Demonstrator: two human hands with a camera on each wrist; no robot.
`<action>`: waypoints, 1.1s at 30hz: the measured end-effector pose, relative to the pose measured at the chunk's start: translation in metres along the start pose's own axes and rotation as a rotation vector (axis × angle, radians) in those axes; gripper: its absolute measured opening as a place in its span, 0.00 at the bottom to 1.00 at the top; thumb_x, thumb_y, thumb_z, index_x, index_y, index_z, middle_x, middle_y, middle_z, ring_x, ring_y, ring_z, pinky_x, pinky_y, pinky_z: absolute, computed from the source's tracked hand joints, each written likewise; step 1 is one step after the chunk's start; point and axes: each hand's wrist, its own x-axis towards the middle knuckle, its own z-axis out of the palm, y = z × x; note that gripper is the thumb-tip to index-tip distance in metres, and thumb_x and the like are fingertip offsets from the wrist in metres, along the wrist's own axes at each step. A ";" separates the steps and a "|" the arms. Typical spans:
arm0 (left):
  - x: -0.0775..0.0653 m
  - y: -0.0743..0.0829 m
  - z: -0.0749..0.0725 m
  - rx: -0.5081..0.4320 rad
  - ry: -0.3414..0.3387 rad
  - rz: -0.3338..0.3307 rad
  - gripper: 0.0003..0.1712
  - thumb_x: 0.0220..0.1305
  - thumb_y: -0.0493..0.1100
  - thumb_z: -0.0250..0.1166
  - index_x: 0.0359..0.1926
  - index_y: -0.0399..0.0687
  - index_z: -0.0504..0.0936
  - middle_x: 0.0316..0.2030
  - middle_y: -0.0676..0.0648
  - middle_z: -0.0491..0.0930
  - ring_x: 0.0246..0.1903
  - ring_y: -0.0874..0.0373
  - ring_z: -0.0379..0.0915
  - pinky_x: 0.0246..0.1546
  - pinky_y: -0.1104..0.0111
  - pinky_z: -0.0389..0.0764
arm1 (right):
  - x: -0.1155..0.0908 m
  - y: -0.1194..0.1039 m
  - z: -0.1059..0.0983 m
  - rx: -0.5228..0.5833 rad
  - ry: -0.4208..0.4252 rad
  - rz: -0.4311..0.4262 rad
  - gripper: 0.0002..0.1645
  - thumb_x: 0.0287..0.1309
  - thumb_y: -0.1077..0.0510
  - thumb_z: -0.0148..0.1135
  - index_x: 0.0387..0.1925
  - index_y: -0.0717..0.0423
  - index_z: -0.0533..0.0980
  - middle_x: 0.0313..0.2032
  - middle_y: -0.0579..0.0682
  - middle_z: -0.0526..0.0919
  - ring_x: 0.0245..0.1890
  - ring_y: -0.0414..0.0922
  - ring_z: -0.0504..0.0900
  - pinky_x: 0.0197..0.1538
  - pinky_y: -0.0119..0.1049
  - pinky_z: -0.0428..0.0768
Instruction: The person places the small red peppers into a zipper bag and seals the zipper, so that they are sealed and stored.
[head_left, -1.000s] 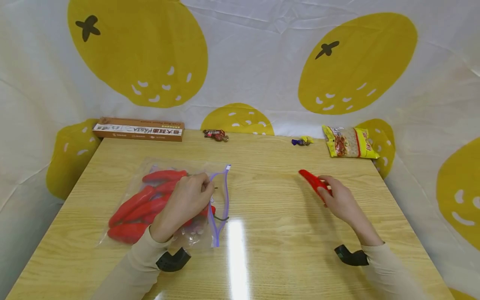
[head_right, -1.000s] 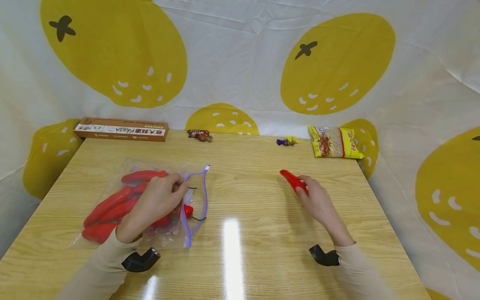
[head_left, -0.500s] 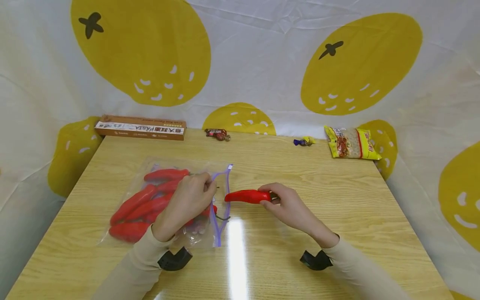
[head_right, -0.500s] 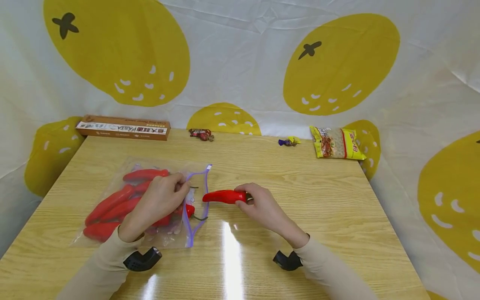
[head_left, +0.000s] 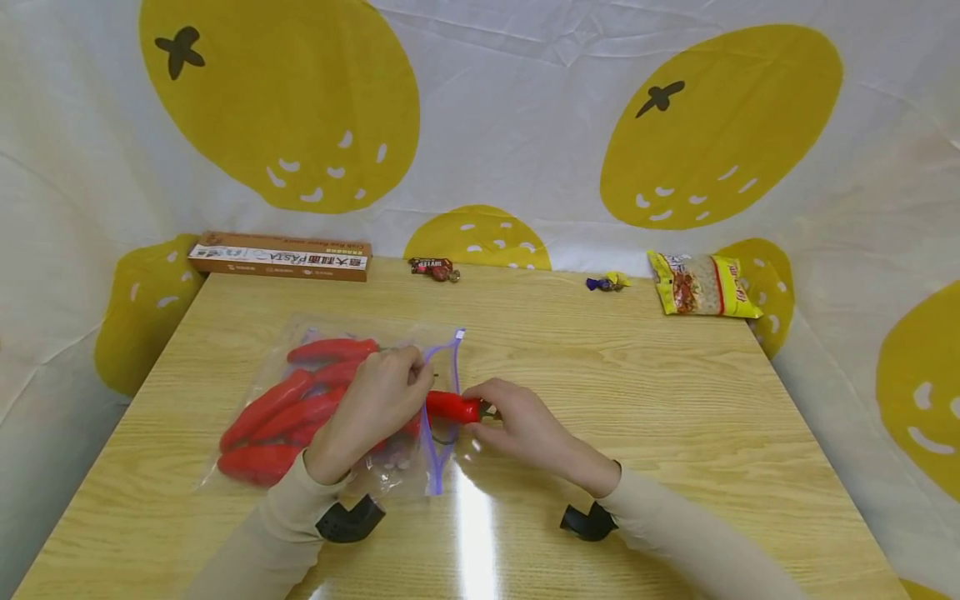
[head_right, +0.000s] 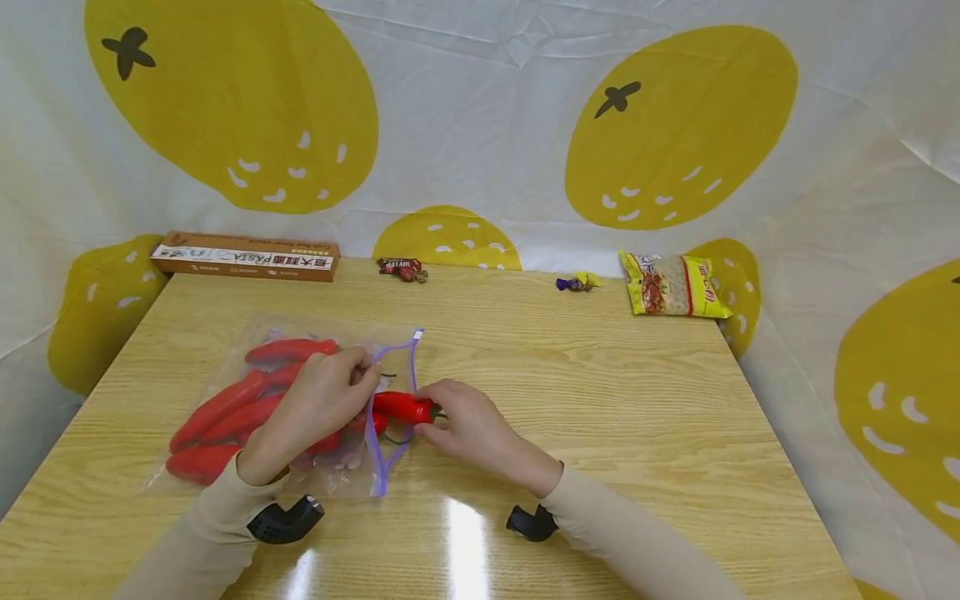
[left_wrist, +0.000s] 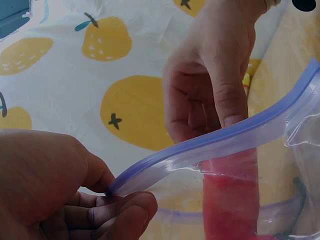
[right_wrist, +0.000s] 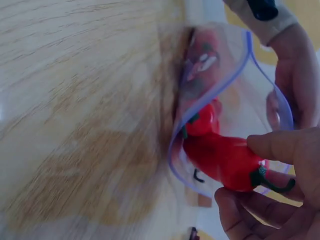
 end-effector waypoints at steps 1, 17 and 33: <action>0.000 0.000 0.000 0.003 0.000 0.002 0.12 0.57 0.38 0.57 0.18 0.46 0.70 0.13 0.53 0.62 0.13 0.62 0.58 0.14 0.71 0.61 | 0.002 -0.001 0.002 -0.005 -0.002 -0.006 0.20 0.49 0.57 0.66 0.46 0.55 0.76 0.40 0.46 0.80 0.37 0.40 0.79 0.38 0.32 0.78; -0.001 0.000 0.001 0.025 0.023 0.035 0.15 0.56 0.38 0.56 0.15 0.48 0.66 0.14 0.52 0.61 0.15 0.60 0.57 0.15 0.71 0.61 | 0.033 -0.014 0.029 -0.092 -0.017 -0.058 0.17 0.50 0.55 0.63 0.43 0.53 0.74 0.34 0.43 0.78 0.32 0.36 0.75 0.34 0.24 0.72; -0.002 0.001 0.000 -0.017 -0.006 0.007 0.12 0.58 0.39 0.55 0.18 0.46 0.69 0.12 0.53 0.62 0.10 0.63 0.54 0.11 0.72 0.58 | 0.052 -0.015 0.044 -0.150 -0.029 -0.028 0.15 0.52 0.54 0.62 0.43 0.52 0.74 0.29 0.44 0.77 0.25 0.36 0.72 0.27 0.24 0.69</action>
